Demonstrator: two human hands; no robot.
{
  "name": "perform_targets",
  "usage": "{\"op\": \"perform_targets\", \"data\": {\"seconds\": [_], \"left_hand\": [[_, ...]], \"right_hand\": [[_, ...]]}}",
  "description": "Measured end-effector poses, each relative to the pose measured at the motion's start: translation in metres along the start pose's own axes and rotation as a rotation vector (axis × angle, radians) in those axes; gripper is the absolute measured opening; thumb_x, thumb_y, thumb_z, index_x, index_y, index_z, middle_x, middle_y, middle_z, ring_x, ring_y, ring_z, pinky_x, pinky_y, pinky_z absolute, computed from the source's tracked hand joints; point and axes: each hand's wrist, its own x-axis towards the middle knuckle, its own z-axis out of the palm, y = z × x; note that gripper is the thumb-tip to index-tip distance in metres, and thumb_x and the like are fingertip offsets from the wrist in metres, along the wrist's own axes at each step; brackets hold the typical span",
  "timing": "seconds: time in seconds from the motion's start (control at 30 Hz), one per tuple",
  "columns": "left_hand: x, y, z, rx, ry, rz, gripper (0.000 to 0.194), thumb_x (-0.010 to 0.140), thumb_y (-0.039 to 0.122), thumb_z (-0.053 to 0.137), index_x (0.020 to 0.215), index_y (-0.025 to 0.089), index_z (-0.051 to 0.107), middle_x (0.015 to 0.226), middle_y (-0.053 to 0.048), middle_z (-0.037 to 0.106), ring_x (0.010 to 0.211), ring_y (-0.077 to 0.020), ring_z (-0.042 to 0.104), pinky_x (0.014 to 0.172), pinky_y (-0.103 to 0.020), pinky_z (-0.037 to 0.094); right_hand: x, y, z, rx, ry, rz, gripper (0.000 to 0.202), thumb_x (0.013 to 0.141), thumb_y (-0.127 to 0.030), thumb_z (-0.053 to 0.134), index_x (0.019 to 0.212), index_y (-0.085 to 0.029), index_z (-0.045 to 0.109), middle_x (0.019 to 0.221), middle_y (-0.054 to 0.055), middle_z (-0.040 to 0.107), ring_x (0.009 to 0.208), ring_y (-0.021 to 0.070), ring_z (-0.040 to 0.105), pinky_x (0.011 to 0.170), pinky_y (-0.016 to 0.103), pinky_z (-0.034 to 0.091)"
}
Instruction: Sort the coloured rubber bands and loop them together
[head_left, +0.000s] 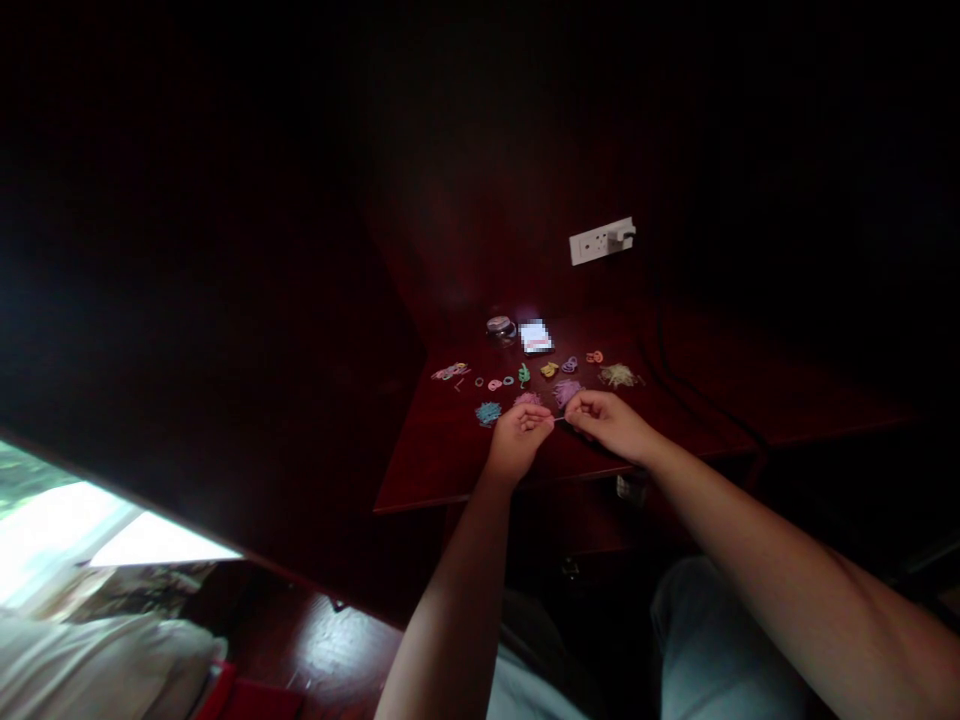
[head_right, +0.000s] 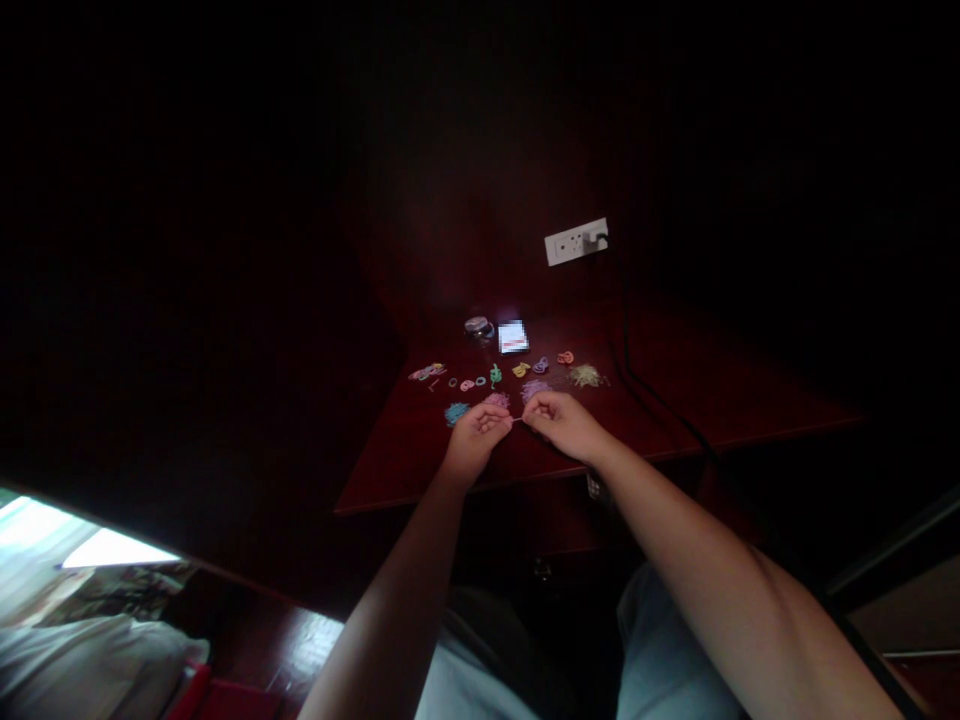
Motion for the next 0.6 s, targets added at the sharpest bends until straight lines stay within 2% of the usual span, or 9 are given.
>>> {"op": "perform_targets", "data": {"seconds": [0.33,0.6], "left_hand": [[-0.0017,0.0006,-0.0003,-0.013,-0.026,-0.006,0.025,0.065,0.028,0.080,0.078,0.015,0.063,0.070,-0.001,0.064,0.067,-0.0105,0.059,0.069,-0.025,0.047],[-0.0002,-0.0030,-0.0011,0.006,-0.026,-0.010,0.021,0.064,0.021,0.078,0.077,0.014,0.064,0.070,-0.001,0.064,0.065,-0.0102,0.057,0.066,-0.025,0.044]], "right_hand": [[0.0015,0.0074,0.0010,-0.013,-0.026,-0.021,0.022,0.080,-0.040,0.058,0.075,-0.018,0.055,0.056,-0.005,0.048,0.051,0.0101,0.041,0.049,0.025,0.028],[0.0011,0.0080,0.0010,-0.057,-0.007,-0.071,0.023,0.082,-0.040,0.056,0.075,-0.018,0.054,0.055,-0.005,0.046,0.051,0.0101,0.039,0.049,0.025,0.028]]}}
